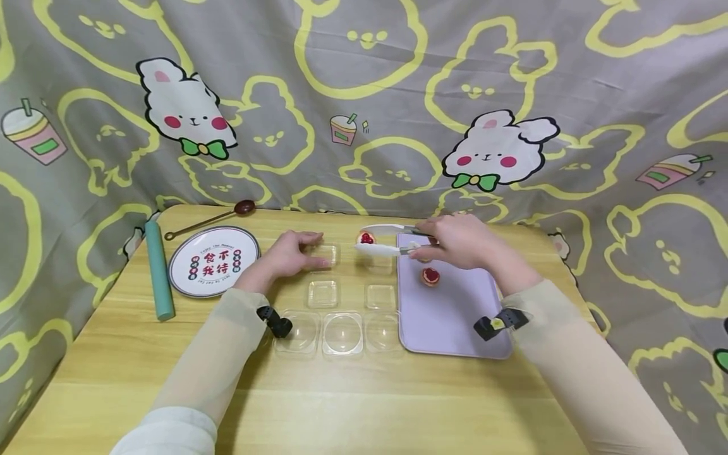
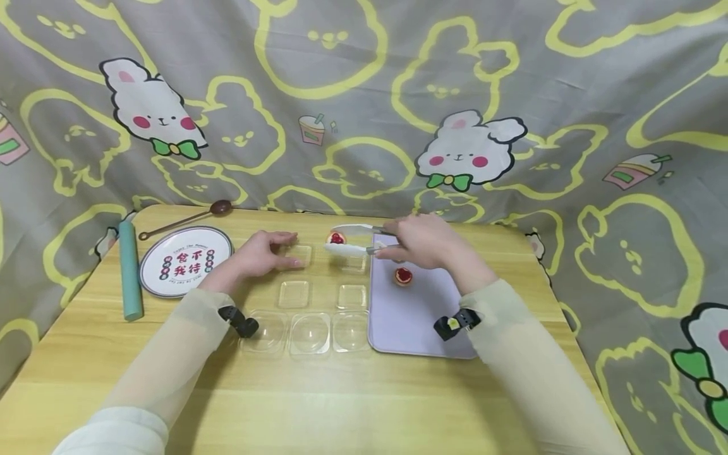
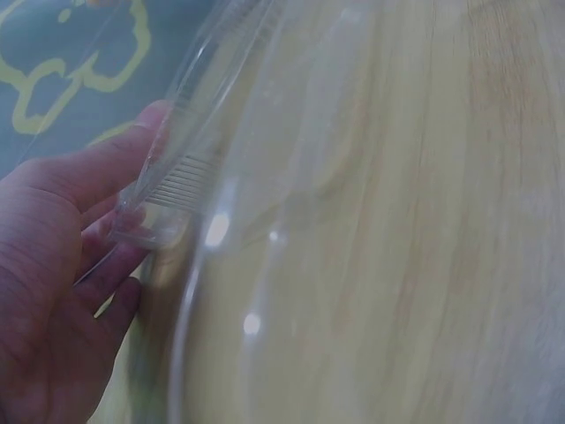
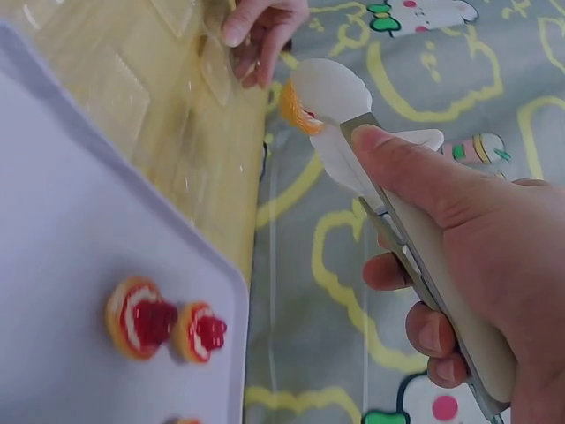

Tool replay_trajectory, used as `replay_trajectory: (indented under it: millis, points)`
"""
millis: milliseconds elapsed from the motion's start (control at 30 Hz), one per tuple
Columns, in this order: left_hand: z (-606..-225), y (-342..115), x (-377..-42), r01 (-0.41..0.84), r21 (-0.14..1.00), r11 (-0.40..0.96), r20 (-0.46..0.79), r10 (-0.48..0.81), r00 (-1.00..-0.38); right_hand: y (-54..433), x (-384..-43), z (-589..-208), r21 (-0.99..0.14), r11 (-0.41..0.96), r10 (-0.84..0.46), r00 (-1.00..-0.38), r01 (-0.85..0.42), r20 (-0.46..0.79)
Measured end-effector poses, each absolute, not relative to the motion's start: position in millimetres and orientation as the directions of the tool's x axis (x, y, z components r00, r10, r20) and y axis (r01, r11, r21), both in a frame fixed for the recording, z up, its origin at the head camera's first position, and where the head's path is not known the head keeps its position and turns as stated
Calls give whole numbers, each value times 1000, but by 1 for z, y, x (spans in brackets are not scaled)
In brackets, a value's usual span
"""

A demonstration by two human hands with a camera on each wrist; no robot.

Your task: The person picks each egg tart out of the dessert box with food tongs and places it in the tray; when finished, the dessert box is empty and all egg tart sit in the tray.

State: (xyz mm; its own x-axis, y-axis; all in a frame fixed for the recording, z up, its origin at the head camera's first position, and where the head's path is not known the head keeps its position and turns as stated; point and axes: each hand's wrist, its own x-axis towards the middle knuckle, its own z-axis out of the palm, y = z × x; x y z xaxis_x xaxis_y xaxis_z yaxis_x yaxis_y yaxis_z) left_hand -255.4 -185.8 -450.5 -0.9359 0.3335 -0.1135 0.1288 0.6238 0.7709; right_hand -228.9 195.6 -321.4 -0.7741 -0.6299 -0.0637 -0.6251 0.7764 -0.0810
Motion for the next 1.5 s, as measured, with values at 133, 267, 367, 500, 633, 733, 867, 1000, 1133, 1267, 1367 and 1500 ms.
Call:
replay_trajectory:
  millis: [133, 267, 367, 500, 633, 733, 867, 1000, 1133, 1267, 1367, 1500]
  points:
    - [-450, -186, -255, 134, 769, 625, -114, 341, -933, 216, -222, -320, -75, 786, -617, -785, -614, -49]
    - [-449, -186, -255, 140, 766, 628, -107, 340, -934, 234, -214, -321, -76, 790, -613, -789, -609, -42]
    - [-449, -186, -255, 143, 767, 625, -103, 340, -935, 247, -208, -323, -83, 790, -612, -790, -608, -34]
    - [-451, -185, -256, 148, 770, 621, -101, 347, -933, 264, -200, -326, -88, 796, -603, -798, -599, -23]
    - [-452, -185, -256, 140, 779, 612, -103, 344, -933, 280, -192, -326, -86, 809, -586, -810, -582, -30]
    - [-451, -184, -256, 130, 784, 606, -106, 338, -935, 290, -186, -325, -75, 826, -562, -826, -559, -39]
    - [-451, -184, -256, 124, 784, 608, -112, 336, -935, 305, -179, -326, -57, 851, -525, -850, -522, -45]
    - [-454, -185, -257, 127, 781, 612, -111, 336, -935, 321, -174, -330, -38, 868, -496, -867, -495, -53]
    - [-456, -185, -258, 129, 779, 613, -110, 336, -936, 333, -170, -334, -29, 864, -503, -863, -502, -54]
    - [-456, -185, -258, 128, 779, 613, -110, 335, -936, 343, -165, -337, -55, 869, -494, -866, -491, -77]
    - [-454, -186, -258, 128, 781, 611, -109, 335, -936, 350, -161, -340, -76, 878, -477, -874, -472, -91]
    - [-454, -186, -257, 128, 784, 607, -106, 335, -936, 356, -158, -345, -86, 884, -467, -879, -460, -100]
